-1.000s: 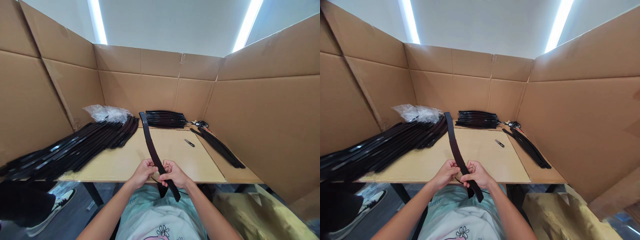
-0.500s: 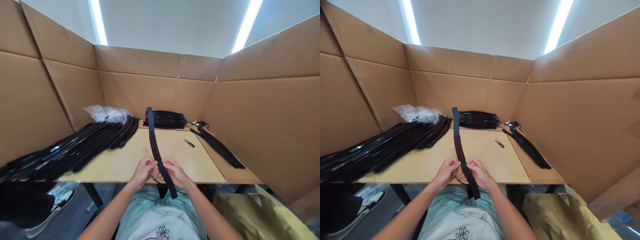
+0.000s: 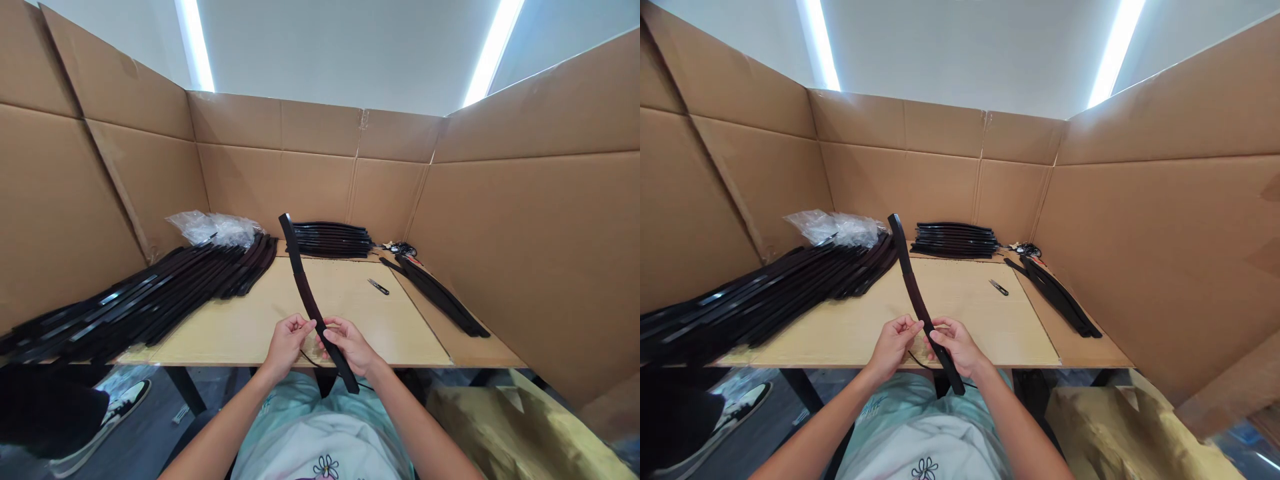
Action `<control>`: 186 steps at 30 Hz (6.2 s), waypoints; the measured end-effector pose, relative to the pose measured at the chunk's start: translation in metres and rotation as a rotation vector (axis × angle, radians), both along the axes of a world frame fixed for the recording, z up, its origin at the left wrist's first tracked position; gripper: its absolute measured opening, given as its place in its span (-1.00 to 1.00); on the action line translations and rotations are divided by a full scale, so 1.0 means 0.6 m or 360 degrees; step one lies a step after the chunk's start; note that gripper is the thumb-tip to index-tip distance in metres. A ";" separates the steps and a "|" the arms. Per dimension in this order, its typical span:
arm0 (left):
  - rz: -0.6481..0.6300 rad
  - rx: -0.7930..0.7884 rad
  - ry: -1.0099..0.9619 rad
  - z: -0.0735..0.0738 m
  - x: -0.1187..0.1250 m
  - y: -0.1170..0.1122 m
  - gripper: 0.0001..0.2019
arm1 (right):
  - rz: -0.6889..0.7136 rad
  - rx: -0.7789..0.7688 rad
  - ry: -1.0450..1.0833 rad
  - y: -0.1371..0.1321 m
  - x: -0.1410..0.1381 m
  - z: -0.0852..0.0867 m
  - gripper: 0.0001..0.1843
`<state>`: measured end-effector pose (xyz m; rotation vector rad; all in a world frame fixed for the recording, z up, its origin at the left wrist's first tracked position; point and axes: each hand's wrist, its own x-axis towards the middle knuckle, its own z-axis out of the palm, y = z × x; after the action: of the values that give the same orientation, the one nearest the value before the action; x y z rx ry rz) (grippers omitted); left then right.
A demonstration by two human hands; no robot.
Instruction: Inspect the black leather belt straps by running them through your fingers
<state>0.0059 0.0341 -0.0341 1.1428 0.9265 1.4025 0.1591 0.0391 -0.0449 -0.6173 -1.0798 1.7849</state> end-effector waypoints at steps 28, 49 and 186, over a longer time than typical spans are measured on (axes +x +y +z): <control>-0.0025 0.0027 0.0047 -0.003 -0.001 -0.001 -0.58 | 0.0000 0.0000 0.0073 -0.007 -0.001 0.009 -0.69; -0.0418 -0.0065 -0.0155 -0.001 -0.012 0.003 -0.64 | 0.0028 0.0144 -0.0243 -0.004 0.000 0.000 -0.65; -0.0363 -0.0002 0.0079 -0.013 -0.009 0.004 -0.63 | 0.0124 0.0259 -0.0277 -0.007 -0.004 -0.001 -0.51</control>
<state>0.0003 0.0367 -0.0420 1.2459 0.8038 1.1930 0.1565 0.0347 -0.0453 -0.6469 -1.3699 1.7120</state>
